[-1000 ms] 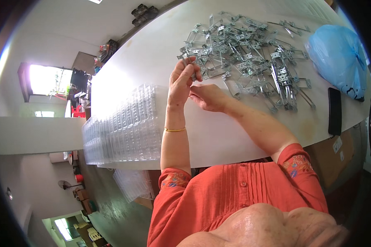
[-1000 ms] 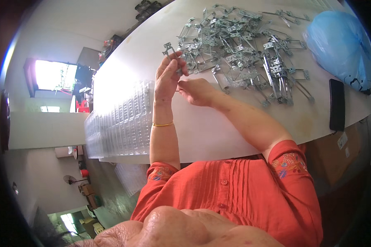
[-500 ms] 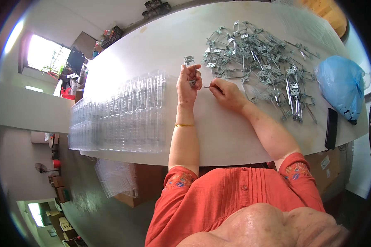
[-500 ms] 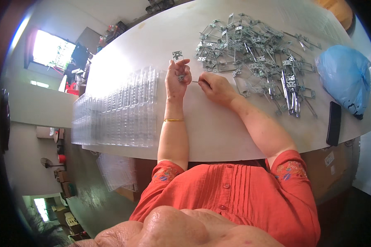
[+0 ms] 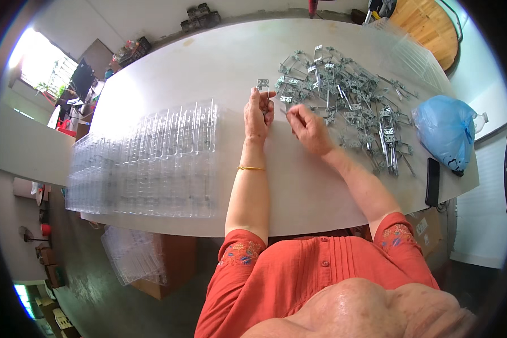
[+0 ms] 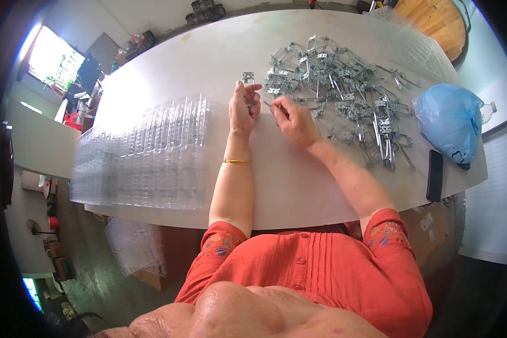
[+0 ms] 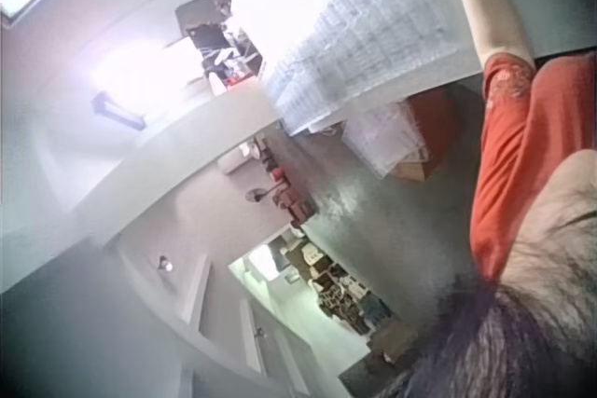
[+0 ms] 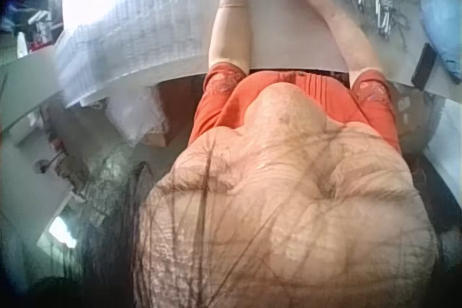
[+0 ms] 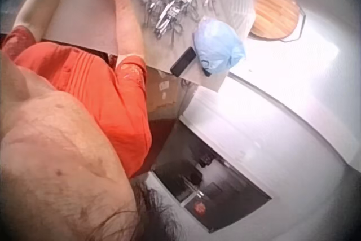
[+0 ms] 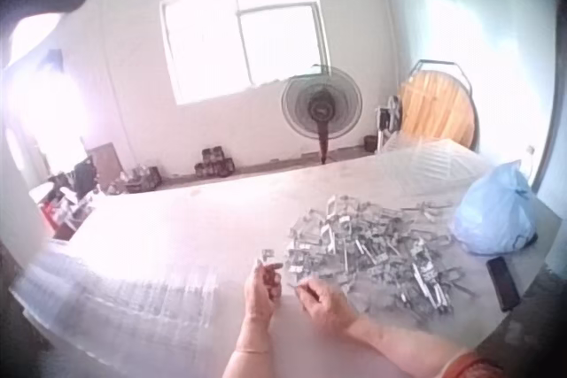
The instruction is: The person assembles metal brackets by connecting metal pieces and inserting pins by hand, then arranges clear plastic packaging trays on the table.
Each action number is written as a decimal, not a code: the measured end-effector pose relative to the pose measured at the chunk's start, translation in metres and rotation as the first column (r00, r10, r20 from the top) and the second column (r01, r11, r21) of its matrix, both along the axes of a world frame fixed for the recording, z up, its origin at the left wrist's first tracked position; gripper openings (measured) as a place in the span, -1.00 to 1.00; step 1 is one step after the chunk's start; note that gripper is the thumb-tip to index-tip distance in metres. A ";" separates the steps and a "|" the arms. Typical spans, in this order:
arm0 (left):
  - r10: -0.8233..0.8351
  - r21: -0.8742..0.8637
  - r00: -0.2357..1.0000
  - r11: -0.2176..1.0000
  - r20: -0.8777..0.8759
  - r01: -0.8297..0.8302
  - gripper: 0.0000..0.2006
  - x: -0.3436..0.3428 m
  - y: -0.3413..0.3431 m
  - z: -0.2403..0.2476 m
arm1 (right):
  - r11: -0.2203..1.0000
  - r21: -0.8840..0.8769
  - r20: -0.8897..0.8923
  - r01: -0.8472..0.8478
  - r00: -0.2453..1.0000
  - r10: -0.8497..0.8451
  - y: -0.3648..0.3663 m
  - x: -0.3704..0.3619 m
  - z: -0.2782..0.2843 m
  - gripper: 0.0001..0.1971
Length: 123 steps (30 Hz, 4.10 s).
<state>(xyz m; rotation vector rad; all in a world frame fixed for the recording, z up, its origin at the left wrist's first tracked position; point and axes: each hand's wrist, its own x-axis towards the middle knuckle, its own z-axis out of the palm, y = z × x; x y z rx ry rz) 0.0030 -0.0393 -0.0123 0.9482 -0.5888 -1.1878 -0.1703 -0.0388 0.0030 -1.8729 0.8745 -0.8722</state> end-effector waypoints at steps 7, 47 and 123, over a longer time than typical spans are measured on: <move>0.011 -0.008 0.995 1.000 0.096 -0.010 -0.43 -0.005 0.003 0.008 | 0.953 -0.200 0.242 0.229 0.954 -0.179 -0.033 0.031 0.044 -0.92; 0.057 0.049 0.960 0.996 0.273 -0.073 -0.52 -0.008 -0.002 0.004 | 0.890 -0.336 0.172 0.307 0.950 -0.263 -0.051 0.042 0.020 -0.92; 0.059 -0.071 0.963 0.997 0.261 -0.042 -0.51 -0.006 0.002 0.009 | 0.974 -0.068 0.011 0.215 0.977 -0.215 -0.057 0.027 0.029 -0.81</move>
